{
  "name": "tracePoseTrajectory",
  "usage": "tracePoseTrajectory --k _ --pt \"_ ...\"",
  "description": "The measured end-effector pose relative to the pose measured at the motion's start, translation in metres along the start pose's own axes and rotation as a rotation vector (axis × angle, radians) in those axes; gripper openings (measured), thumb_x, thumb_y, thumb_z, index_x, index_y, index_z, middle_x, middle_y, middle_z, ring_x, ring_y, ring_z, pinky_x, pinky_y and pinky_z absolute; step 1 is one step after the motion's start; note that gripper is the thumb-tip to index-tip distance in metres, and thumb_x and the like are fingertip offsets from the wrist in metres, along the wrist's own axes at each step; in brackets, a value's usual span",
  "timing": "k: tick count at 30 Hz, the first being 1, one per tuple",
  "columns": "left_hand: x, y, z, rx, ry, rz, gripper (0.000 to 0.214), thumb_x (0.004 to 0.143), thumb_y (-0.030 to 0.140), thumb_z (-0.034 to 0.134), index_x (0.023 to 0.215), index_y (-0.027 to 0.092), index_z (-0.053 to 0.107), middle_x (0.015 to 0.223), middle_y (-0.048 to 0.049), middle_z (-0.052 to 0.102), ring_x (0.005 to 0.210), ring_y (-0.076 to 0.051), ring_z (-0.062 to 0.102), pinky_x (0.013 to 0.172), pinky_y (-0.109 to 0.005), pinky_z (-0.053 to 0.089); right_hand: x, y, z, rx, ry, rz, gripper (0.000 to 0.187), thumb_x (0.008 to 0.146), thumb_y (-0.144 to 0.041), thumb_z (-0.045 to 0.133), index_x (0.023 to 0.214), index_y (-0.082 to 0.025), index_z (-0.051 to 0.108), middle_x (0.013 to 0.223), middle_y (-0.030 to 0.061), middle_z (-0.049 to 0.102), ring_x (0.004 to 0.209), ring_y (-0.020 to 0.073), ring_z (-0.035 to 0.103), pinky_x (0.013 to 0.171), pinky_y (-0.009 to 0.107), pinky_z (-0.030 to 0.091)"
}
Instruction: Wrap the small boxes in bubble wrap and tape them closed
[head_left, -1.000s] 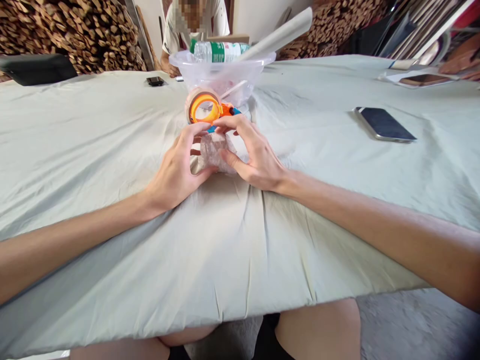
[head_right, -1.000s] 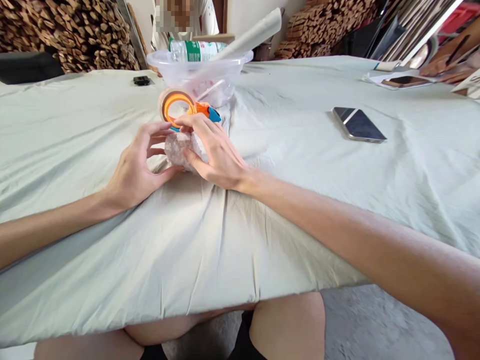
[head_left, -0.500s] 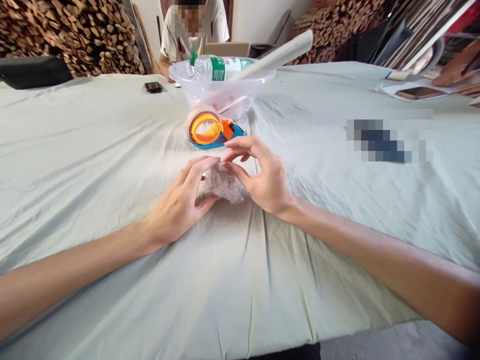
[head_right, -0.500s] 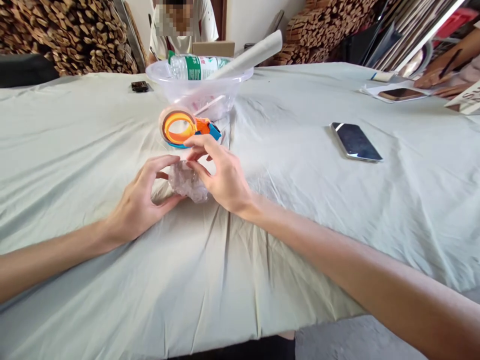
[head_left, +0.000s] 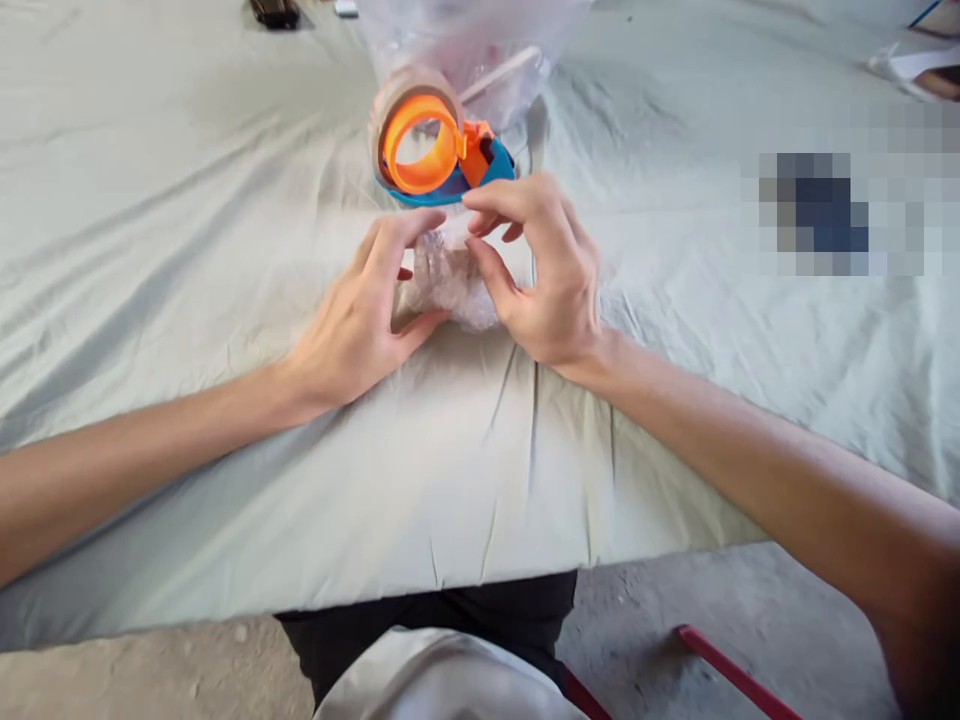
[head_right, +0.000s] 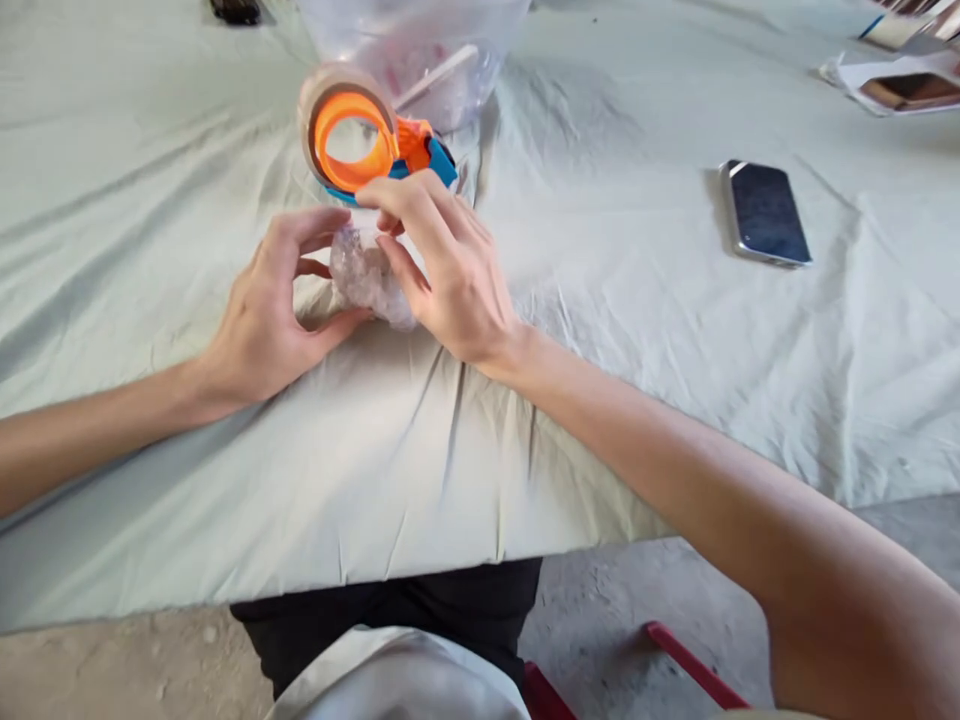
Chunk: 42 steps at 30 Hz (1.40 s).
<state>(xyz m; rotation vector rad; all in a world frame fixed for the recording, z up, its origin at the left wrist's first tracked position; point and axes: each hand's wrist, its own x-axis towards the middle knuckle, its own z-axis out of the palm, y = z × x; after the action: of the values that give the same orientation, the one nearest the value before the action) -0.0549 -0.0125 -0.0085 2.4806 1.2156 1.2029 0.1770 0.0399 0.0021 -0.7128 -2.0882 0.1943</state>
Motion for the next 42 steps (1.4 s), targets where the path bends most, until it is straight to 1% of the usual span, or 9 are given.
tracePoseTrajectory --k 4,7,12,18,22,29,34,40,42 --pt "0.000 -0.002 -0.001 -0.003 -0.022 -0.016 0.077 0.100 0.029 0.081 0.162 0.047 0.040 0.165 -0.0047 0.062 0.150 -0.030 0.066 0.112 -0.047 0.067 0.001 0.003 0.006 -0.021 0.033 -0.073 0.028 0.119 -0.035 0.044 0.134 -0.035 0.068 0.119 0.0056 0.076 0.114 0.0265 0.075 0.108 0.048 0.064" --pt "-0.001 -0.003 0.000 0.000 -0.016 0.007 0.076 0.102 0.026 0.079 0.163 0.043 0.038 0.164 -0.0065 0.062 0.150 -0.029 0.066 0.112 -0.045 0.067 0.001 0.005 0.009 -0.002 0.038 -0.070 0.030 0.118 -0.034 0.044 0.136 -0.035 0.067 0.121 0.0060 0.076 0.113 0.0272 0.075 0.109 0.050 0.065" --pt "-0.001 -0.006 0.002 -0.007 -0.015 0.039 0.071 0.108 0.034 0.075 0.166 0.041 0.034 0.166 -0.0076 0.060 0.151 -0.028 0.065 0.113 -0.045 0.068 0.004 0.008 0.008 0.138 0.048 0.007 0.033 0.111 -0.026 0.060 0.142 -0.036 0.069 0.137 0.0058 0.077 0.115 0.0251 0.076 0.108 0.045 0.065" --pt "-0.002 -0.005 0.002 0.000 -0.009 0.078 0.069 0.110 0.031 0.071 0.168 0.037 0.034 0.164 -0.0087 0.060 0.146 -0.027 0.068 0.114 -0.045 0.068 0.006 0.011 0.007 0.375 0.009 0.149 0.011 0.108 -0.026 0.072 0.117 -0.025 0.079 0.122 0.0048 0.085 0.113 0.0215 0.079 0.094 0.036 0.065" --pt "-0.002 -0.004 0.002 0.008 -0.010 0.072 0.072 0.108 0.022 0.070 0.169 0.033 0.034 0.163 -0.0109 0.061 0.143 -0.028 0.070 0.114 -0.045 0.067 0.003 0.010 0.007 0.243 0.096 -0.013 0.009 0.109 -0.018 0.069 0.104 -0.024 0.075 0.112 0.0044 0.082 0.110 0.0197 0.077 0.095 0.036 0.062" --pt "-0.002 -0.004 0.003 -0.053 0.001 0.031 0.070 0.105 0.019 0.071 0.166 0.033 0.040 0.160 -0.0101 0.062 0.141 -0.027 0.070 0.113 -0.044 0.068 -0.001 0.010 0.010 0.026 0.151 -0.217 0.013 0.117 -0.019 0.058 0.113 -0.025 0.069 0.111 0.0021 0.083 0.108 0.0197 0.079 0.095 0.037 0.057" --pt "0.000 -0.002 0.001 -0.051 -0.025 -0.035 0.060 0.108 0.019 0.066 0.163 0.033 0.046 0.156 -0.0083 0.063 0.137 -0.024 0.071 0.111 -0.041 0.068 -0.001 0.002 0.008 -0.009 0.190 -0.343 0.014 0.117 -0.015 0.057 0.117 -0.025 0.067 0.108 0.0020 0.081 0.102 0.0182 0.079 0.091 0.034 0.061" --pt "0.001 -0.006 -0.003 -0.011 -0.072 -0.038 0.039 0.116 0.027 0.059 0.154 0.036 0.061 0.158 -0.0073 0.061 0.155 -0.027 0.059 0.126 -0.052 0.061 -0.004 -0.007 0.005 0.035 0.191 -0.478 0.021 0.117 -0.012 0.054 0.130 -0.025 0.064 0.110 0.0036 0.080 0.106 0.0184 0.079 0.092 0.034 0.066" --pt "0.000 -0.006 -0.002 -0.037 -0.069 -0.056 0.039 0.115 0.026 0.059 0.152 0.037 0.063 0.158 -0.0073 0.059 0.155 -0.027 0.059 0.126 -0.051 0.061 -0.006 -0.008 0.003 0.039 0.176 -0.505 0.025 0.115 -0.009 0.053 0.133 -0.024 0.063 0.110 0.0043 0.080 0.106 0.0185 0.079 0.092 0.034 0.067"
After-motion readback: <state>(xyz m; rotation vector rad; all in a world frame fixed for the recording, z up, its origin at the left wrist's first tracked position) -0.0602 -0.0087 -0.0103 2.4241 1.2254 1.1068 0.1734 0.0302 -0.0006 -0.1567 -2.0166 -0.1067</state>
